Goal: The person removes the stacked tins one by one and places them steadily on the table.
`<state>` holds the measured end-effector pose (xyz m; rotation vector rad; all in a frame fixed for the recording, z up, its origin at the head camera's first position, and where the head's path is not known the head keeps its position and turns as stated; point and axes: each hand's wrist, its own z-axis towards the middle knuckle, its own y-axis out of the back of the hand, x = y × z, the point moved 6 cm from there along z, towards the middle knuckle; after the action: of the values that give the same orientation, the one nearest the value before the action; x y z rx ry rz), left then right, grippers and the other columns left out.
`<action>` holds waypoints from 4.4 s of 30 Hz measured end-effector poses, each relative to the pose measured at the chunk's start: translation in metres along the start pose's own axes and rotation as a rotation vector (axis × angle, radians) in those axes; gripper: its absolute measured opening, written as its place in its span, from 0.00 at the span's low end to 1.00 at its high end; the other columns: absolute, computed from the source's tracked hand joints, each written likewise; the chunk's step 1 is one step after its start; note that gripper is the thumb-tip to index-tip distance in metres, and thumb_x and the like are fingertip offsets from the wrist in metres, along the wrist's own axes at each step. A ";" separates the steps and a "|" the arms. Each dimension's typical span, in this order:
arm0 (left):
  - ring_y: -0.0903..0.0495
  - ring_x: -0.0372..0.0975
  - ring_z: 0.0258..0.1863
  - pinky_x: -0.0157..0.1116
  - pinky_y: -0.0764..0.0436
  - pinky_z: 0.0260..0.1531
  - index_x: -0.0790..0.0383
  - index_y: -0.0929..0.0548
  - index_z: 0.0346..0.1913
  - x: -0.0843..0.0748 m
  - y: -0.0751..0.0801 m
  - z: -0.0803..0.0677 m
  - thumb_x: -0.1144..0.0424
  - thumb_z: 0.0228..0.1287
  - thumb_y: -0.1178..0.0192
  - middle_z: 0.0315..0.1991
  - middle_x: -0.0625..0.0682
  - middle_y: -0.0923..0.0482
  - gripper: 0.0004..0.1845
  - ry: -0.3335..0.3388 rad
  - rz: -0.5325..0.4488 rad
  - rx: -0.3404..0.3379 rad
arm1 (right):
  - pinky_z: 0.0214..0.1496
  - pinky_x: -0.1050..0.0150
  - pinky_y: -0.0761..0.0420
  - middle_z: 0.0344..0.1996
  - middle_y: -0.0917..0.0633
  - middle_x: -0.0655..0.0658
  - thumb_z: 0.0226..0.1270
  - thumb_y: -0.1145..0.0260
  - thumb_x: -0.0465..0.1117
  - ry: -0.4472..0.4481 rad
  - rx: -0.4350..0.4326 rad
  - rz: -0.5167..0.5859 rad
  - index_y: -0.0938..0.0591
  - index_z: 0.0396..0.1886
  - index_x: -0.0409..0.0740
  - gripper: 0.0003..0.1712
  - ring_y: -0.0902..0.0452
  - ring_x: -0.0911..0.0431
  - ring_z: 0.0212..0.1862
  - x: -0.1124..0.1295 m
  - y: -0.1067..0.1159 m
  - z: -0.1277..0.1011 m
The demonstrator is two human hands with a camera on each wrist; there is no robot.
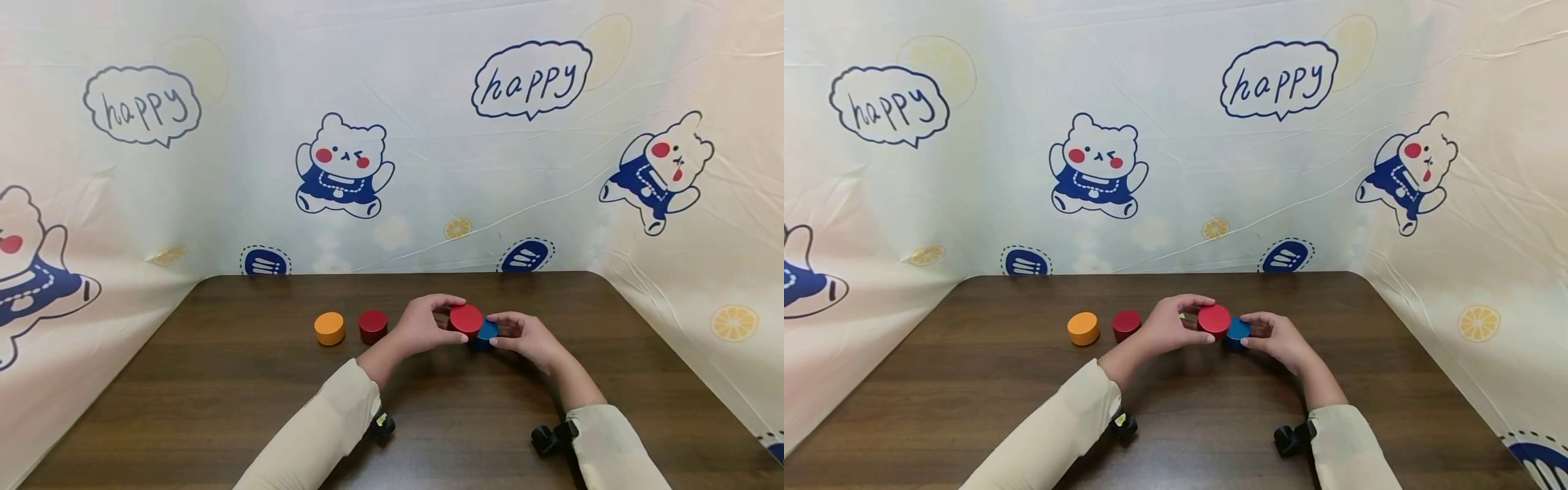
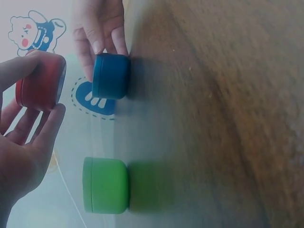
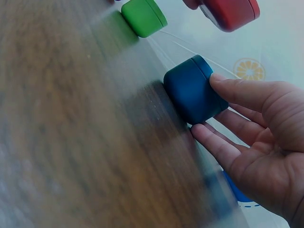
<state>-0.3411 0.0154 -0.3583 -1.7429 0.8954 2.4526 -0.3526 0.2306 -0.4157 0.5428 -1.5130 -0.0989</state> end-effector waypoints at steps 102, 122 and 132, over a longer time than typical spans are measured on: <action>0.24 0.52 0.56 0.42 0.18 0.48 0.53 0.22 0.62 0.051 0.146 -0.081 0.64 0.48 0.23 0.58 0.55 0.24 0.34 0.237 -0.032 -0.213 | 0.59 0.52 0.23 0.62 0.25 0.33 0.63 0.29 0.42 0.025 0.020 -0.001 0.26 0.64 0.38 0.31 0.27 0.40 0.61 -0.004 0.001 0.000; 0.27 0.52 0.60 0.44 0.18 0.49 0.52 0.21 0.61 0.061 0.174 -0.091 0.65 0.46 0.22 0.58 0.55 0.23 0.34 0.307 -0.008 -0.206 | 0.59 0.52 0.23 0.62 0.25 0.33 0.63 0.29 0.43 0.020 0.023 -0.001 0.26 0.64 0.38 0.32 0.27 0.41 0.61 -0.003 0.002 0.000; 0.28 0.51 0.60 0.45 0.19 0.50 0.53 0.23 0.63 0.065 0.184 -0.096 0.64 0.48 0.23 0.59 0.56 0.25 0.35 0.308 -0.008 -0.218 | 0.58 0.53 0.23 0.61 0.25 0.32 0.62 0.29 0.43 0.026 0.026 0.006 0.26 0.64 0.37 0.32 0.27 0.41 0.60 -0.002 0.001 -0.001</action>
<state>-0.3412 -0.2021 -0.3546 -2.2365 0.6495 2.3954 -0.3522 0.2323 -0.4172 0.5582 -1.4925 -0.0669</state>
